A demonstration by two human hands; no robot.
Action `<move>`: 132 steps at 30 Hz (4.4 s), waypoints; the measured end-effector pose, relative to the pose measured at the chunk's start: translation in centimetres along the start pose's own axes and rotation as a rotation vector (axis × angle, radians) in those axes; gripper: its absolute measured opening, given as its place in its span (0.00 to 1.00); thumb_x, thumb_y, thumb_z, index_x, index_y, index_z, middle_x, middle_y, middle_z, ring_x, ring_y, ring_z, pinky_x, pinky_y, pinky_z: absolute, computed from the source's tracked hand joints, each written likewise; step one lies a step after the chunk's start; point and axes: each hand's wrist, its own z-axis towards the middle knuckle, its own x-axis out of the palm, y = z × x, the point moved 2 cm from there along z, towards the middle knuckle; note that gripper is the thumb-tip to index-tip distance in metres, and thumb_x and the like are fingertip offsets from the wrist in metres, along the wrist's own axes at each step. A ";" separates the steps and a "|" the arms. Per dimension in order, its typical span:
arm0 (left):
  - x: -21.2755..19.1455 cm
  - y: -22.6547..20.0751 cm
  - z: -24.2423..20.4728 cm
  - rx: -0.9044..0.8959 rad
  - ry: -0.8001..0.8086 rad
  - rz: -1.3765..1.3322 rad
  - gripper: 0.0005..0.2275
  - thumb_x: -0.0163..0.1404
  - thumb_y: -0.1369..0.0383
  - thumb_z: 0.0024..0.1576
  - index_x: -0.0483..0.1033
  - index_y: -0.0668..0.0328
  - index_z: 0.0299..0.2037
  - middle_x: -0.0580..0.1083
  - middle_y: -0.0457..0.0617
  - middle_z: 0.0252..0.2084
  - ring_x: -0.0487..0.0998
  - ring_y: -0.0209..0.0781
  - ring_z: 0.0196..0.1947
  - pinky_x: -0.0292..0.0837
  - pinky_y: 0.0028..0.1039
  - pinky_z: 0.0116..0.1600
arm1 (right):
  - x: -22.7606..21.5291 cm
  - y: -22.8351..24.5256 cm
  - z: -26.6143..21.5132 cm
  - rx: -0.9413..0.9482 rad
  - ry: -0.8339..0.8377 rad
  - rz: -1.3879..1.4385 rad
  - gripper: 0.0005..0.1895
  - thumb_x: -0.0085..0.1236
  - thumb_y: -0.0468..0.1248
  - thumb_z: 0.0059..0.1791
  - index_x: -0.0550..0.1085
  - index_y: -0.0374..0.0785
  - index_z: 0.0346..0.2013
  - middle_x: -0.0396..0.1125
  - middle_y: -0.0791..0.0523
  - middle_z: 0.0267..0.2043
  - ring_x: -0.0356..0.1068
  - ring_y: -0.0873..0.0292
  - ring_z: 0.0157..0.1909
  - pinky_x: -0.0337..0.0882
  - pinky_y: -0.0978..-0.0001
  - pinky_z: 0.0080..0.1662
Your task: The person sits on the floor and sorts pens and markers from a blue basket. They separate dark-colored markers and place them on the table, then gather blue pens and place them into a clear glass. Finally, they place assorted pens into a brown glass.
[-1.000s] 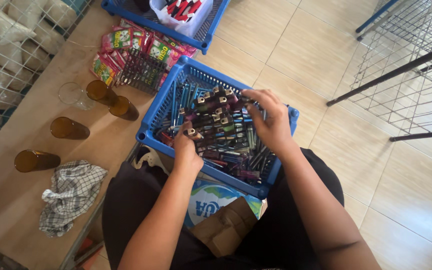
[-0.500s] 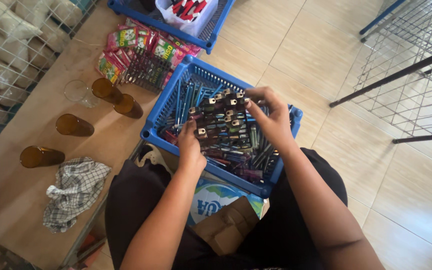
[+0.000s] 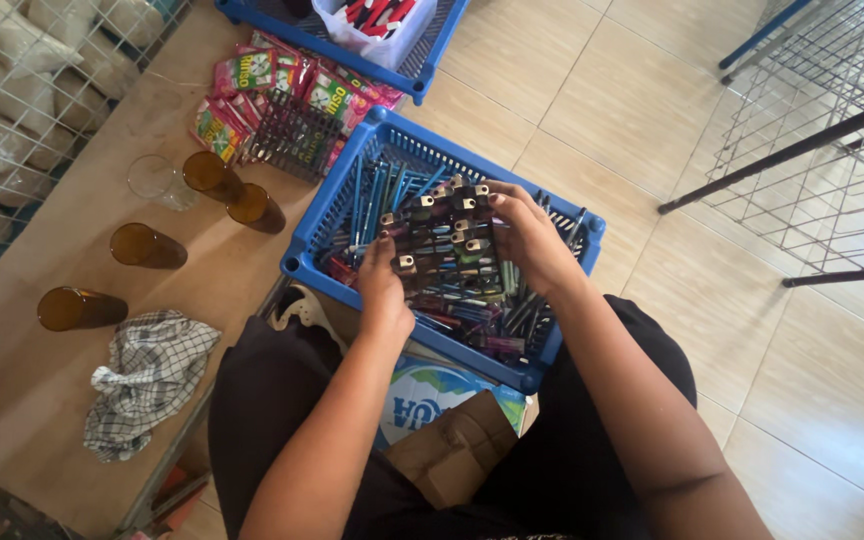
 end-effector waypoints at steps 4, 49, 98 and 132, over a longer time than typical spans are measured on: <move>0.1 0.2 0.2 0.016 0.021 -0.029 0.11 0.44 0.63 0.66 0.74 0.60 0.50 0.78 0.46 0.41 0.81 0.39 0.36 0.80 0.31 0.40 | -0.3 -0.6 0.3 -0.008 -0.053 -0.007 0.24 0.45 0.46 0.54 0.65 0.39 0.62 0.67 0.54 0.56 0.71 0.55 0.52 0.70 0.59 0.49; -3.7 -8.7 1.2 0.219 -0.192 -0.099 0.09 0.46 0.63 0.66 0.75 0.56 0.48 0.73 0.41 0.32 0.72 0.31 0.27 0.70 0.24 0.28 | -0.8 -4.1 -2.0 -0.353 0.094 -1.513 0.16 0.60 0.42 0.46 0.77 0.41 0.47 0.74 0.49 0.42 0.74 0.41 0.37 0.73 0.50 0.39; -4.4 -9.2 1.9 0.068 -0.268 -0.163 0.08 0.49 0.56 0.61 0.71 0.46 0.34 0.68 0.38 0.22 0.68 0.31 0.16 0.56 0.22 0.18 | -1.0 -5.3 10.7 -0.570 -0.250 -0.558 0.10 0.62 0.28 0.49 0.74 0.33 0.44 0.77 0.54 0.39 0.79 0.60 0.43 0.76 0.70 0.47; 0.9 2.6 0.6 0.069 0.047 0.037 0.11 0.46 0.64 0.67 0.76 0.64 0.48 0.77 0.48 0.41 0.78 0.38 0.39 0.75 0.31 0.46 | 4.7 6.2 -6.3 -0.950 -0.060 -1.117 0.12 0.64 0.28 0.46 0.77 0.38 0.44 0.73 0.55 0.46 0.71 0.52 0.51 0.61 0.57 0.59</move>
